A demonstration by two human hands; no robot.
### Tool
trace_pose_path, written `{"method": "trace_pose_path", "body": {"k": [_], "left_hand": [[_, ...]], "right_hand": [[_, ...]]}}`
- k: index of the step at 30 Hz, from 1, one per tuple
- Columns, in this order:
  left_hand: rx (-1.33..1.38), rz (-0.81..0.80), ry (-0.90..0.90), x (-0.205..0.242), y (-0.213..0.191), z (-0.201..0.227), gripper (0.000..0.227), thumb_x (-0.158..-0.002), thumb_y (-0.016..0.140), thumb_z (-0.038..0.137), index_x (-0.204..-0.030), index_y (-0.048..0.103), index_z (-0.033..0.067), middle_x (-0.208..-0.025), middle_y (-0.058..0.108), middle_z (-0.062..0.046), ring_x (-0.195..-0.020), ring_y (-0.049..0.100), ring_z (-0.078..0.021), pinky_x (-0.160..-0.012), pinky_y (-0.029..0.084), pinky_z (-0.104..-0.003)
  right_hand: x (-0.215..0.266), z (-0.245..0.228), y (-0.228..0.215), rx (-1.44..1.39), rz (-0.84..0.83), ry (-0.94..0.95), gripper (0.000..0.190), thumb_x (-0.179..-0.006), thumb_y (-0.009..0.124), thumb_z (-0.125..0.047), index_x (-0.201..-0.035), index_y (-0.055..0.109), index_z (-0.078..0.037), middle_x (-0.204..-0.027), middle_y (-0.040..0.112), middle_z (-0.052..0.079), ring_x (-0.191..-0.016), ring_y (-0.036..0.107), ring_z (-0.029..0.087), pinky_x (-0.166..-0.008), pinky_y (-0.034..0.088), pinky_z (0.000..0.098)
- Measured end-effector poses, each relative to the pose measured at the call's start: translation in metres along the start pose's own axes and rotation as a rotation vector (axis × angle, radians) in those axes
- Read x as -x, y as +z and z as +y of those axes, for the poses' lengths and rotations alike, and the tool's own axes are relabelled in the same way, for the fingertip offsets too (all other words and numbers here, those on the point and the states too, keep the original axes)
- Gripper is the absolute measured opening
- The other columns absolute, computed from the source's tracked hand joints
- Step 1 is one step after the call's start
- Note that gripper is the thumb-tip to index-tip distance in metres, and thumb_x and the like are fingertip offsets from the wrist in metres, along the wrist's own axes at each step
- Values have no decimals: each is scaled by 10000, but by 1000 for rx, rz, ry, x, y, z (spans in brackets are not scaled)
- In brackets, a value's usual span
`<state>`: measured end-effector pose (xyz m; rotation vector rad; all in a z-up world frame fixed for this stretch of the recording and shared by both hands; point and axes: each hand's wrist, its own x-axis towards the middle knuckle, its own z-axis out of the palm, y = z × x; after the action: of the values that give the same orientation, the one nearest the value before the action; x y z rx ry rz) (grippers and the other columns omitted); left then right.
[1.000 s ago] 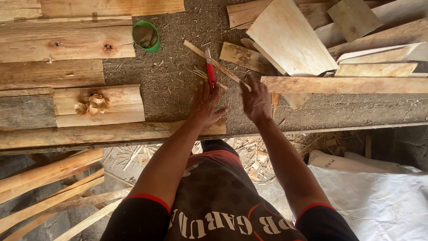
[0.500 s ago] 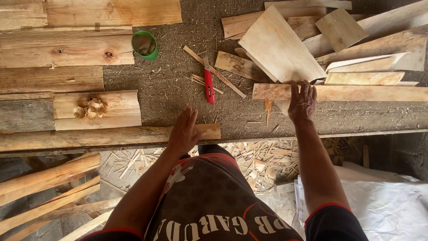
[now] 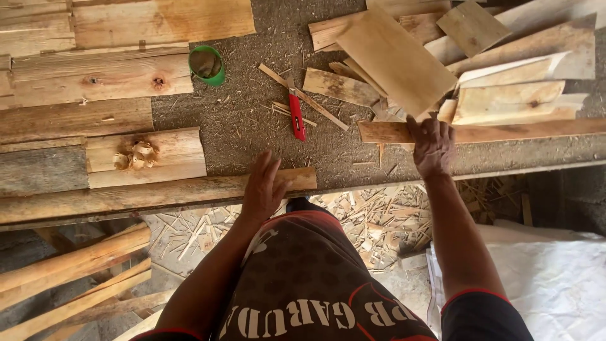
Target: Manually clean and trim long thin wood strips and bark elements using a red utility cutter on a workshop table.
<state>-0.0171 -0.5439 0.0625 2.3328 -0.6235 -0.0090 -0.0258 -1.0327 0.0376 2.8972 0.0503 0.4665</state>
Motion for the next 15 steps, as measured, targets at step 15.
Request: {"method": "trace_pose_path", "body": {"k": [15], "left_hand": [[1003, -147, -489, -34, -3, 45, 445, -1003, 622, 410, -1248, 615, 39, -1168, 721, -143, -1082, 730, -245, -868, 666, -407]], "right_hand": [[8, -197, -46, -289, 55, -26, 697, -1020, 619, 15, -1601, 405, -304, -1280, 591, 125, -1230, 551, 295, -1181, 406, 526]]}}
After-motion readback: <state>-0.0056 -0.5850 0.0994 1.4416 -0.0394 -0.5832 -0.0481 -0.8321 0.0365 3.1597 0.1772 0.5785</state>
